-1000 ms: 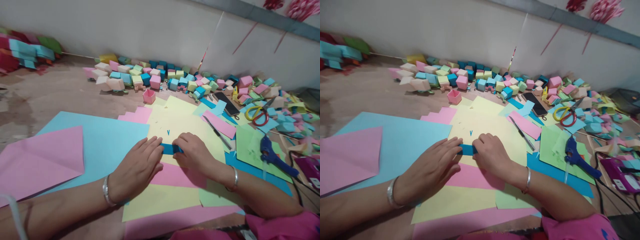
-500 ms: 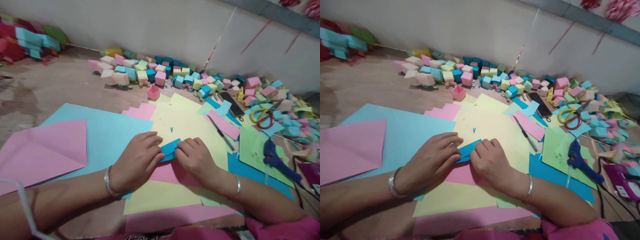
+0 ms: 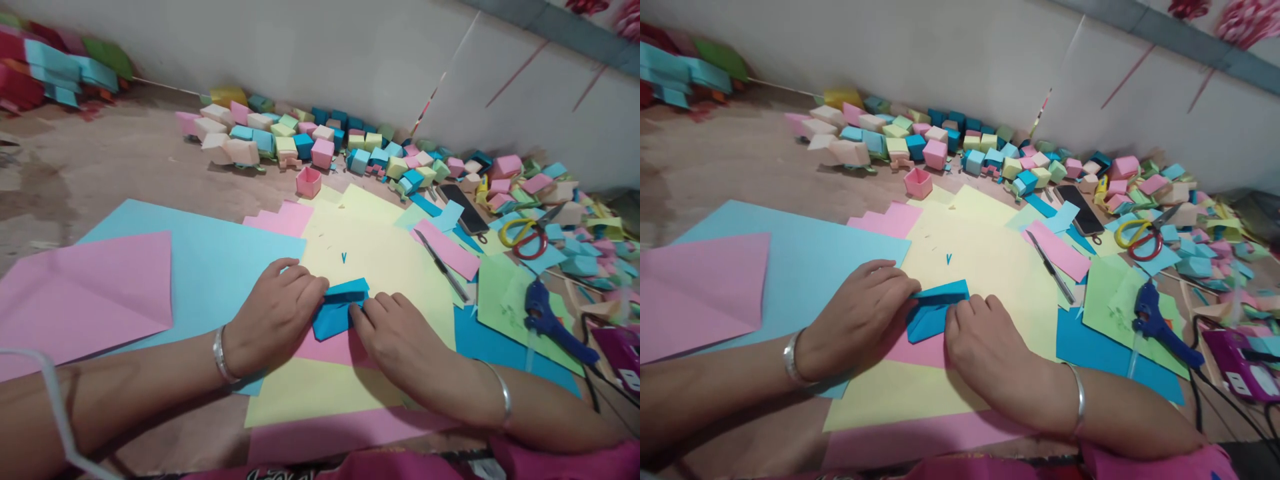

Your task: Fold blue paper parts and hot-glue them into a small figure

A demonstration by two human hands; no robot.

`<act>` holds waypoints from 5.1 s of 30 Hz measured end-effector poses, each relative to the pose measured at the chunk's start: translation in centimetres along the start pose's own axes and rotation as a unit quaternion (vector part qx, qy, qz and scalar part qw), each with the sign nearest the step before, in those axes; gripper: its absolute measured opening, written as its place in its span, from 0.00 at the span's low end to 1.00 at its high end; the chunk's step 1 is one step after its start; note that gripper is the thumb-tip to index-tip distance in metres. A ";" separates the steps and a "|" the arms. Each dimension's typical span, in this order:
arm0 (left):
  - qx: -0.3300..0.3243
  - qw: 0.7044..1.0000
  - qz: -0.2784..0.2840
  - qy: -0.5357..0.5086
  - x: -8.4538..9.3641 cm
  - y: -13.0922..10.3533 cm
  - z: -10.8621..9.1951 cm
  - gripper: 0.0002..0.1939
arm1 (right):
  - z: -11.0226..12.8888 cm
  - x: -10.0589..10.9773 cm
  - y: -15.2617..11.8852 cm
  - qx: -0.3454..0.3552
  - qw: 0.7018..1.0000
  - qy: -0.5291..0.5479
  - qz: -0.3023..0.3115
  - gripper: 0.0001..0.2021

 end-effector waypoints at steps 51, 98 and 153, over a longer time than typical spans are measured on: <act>-0.037 0.995 0.081 0.054 0.4 -1.0 -1.3 0.12 | -5.3 1.1 0.7 -0.087 0.992 0.016 0.093 0.06; 0.018 0.998 0.032 -0.051 -1.8 0.1 1.0 0.10 | -5.4 -0.7 1.8 -0.037 0.987 0.119 0.104 0.09; 0.017 0.959 0.215 0.185 0.2 -2.3 -3.1 0.10 | 1.4 -1.5 -0.7 -0.101 0.973 -0.181 0.099 0.10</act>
Point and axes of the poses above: each hand's wrist, its own y-axis towards the middle knuckle, its own x-axis out of the back of the hand, z = x × y, the point moved 5 cm from there along y, towards the middle knuckle, and after that the axes turned 10 degrees about z, right-handed, at the moved point
